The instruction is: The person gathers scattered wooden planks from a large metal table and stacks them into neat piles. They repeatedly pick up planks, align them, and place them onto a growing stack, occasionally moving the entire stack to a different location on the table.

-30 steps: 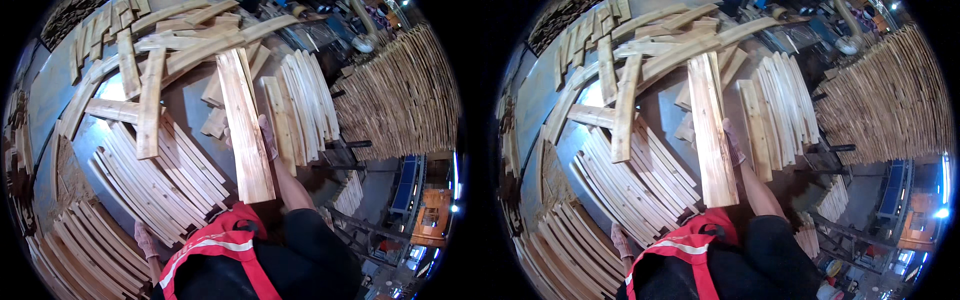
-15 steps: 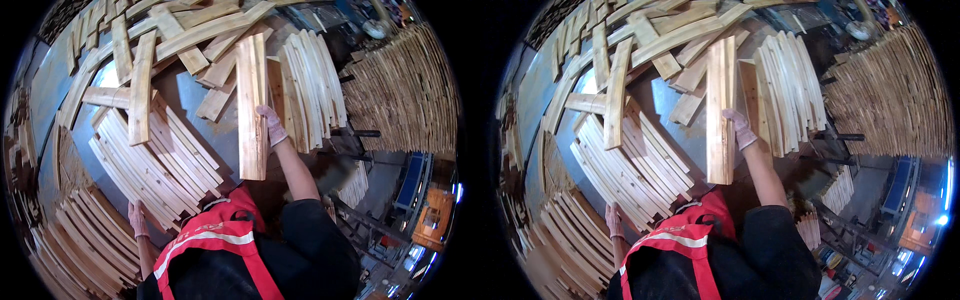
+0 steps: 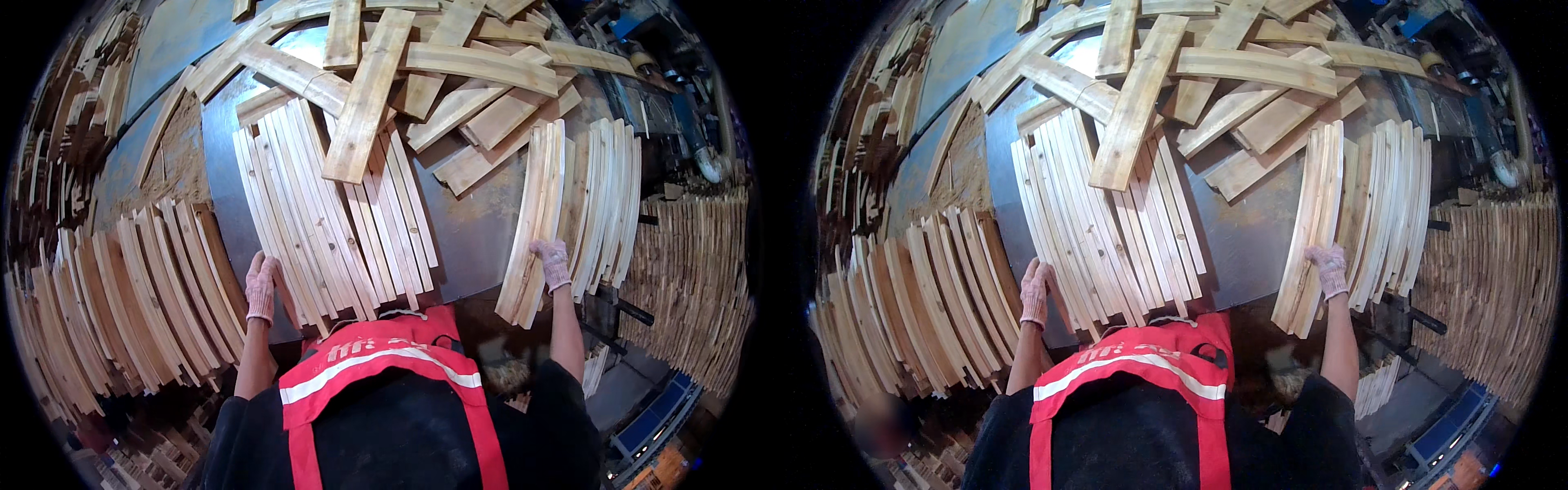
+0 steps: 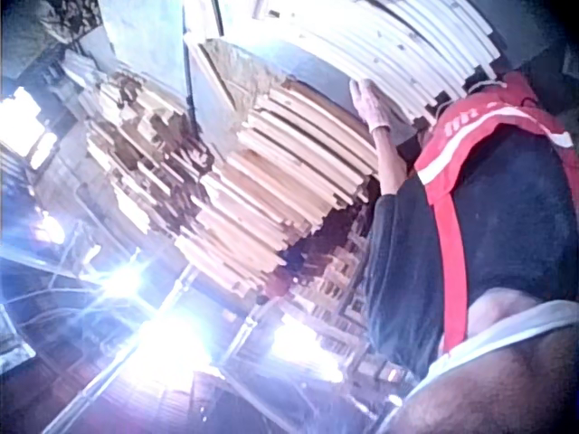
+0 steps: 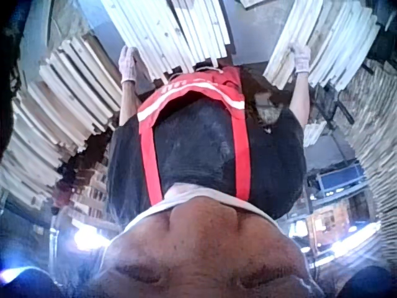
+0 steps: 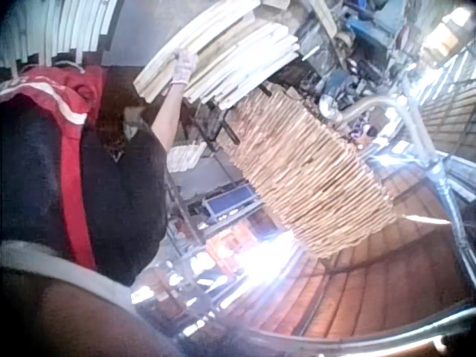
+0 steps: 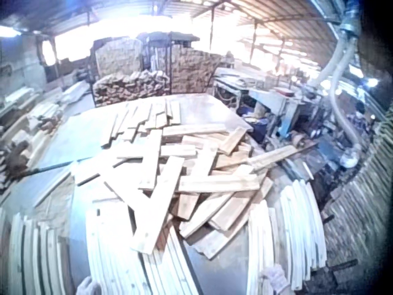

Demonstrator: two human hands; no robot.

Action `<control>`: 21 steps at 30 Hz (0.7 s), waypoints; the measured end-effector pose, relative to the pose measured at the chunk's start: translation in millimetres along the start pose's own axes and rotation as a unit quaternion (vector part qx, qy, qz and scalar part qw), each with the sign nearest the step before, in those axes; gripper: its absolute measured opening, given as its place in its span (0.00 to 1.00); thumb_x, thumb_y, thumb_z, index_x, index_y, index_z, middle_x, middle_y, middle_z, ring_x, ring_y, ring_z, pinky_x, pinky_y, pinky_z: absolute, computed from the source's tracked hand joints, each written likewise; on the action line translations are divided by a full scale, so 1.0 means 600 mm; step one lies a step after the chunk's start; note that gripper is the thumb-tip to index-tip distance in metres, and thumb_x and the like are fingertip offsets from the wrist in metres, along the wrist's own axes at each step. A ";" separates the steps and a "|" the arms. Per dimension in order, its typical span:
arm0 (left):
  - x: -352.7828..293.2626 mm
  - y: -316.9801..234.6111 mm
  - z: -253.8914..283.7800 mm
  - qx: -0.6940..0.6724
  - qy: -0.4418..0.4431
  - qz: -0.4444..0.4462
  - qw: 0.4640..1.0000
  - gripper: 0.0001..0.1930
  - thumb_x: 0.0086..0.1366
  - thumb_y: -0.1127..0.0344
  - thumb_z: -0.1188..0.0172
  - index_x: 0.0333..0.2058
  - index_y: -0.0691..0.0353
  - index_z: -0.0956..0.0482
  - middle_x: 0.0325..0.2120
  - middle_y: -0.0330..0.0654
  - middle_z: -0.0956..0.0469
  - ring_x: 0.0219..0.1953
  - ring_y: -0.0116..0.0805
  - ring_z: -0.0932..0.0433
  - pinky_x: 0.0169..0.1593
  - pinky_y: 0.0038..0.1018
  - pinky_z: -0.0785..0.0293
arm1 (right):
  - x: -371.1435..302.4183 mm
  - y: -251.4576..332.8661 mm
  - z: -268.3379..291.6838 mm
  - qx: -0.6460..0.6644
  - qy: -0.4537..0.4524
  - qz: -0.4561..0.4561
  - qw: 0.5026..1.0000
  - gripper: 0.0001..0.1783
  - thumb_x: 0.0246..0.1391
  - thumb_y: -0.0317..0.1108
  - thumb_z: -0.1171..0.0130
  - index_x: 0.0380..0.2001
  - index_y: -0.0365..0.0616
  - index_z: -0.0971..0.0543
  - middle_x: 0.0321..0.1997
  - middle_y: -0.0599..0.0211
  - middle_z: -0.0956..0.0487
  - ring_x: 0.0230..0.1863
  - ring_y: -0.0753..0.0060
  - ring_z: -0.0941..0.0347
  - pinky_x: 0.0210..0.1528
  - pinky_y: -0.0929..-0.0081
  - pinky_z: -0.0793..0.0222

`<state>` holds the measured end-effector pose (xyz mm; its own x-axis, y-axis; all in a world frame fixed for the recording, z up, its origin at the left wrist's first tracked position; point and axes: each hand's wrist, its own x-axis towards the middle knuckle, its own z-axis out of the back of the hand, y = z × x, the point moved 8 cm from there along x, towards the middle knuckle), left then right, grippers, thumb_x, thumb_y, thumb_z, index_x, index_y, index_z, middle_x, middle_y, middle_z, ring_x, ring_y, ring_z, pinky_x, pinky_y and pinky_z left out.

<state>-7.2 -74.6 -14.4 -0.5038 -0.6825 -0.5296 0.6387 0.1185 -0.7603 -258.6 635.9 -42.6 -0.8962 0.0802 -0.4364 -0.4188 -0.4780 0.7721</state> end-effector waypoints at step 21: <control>0.062 0.066 0.014 -0.065 -0.006 0.027 0.997 0.20 0.70 0.63 0.38 0.57 0.66 0.22 0.36 0.34 0.19 0.35 0.23 0.24 0.39 0.21 0.27 | 0.005 0.022 0.095 -0.529 -0.198 0.042 0.824 0.42 0.54 0.39 0.42 0.72 0.45 0.39 0.73 0.46 0.35 0.70 0.48 0.35 0.73 0.59 0.40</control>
<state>4.3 -101.5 -61.2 -0.4642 -0.6808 -0.5667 0.5826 0.2473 -0.7743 -275.4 679.7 -7.4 -0.9809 0.1870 -0.0545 -0.1783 -0.9746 -0.1353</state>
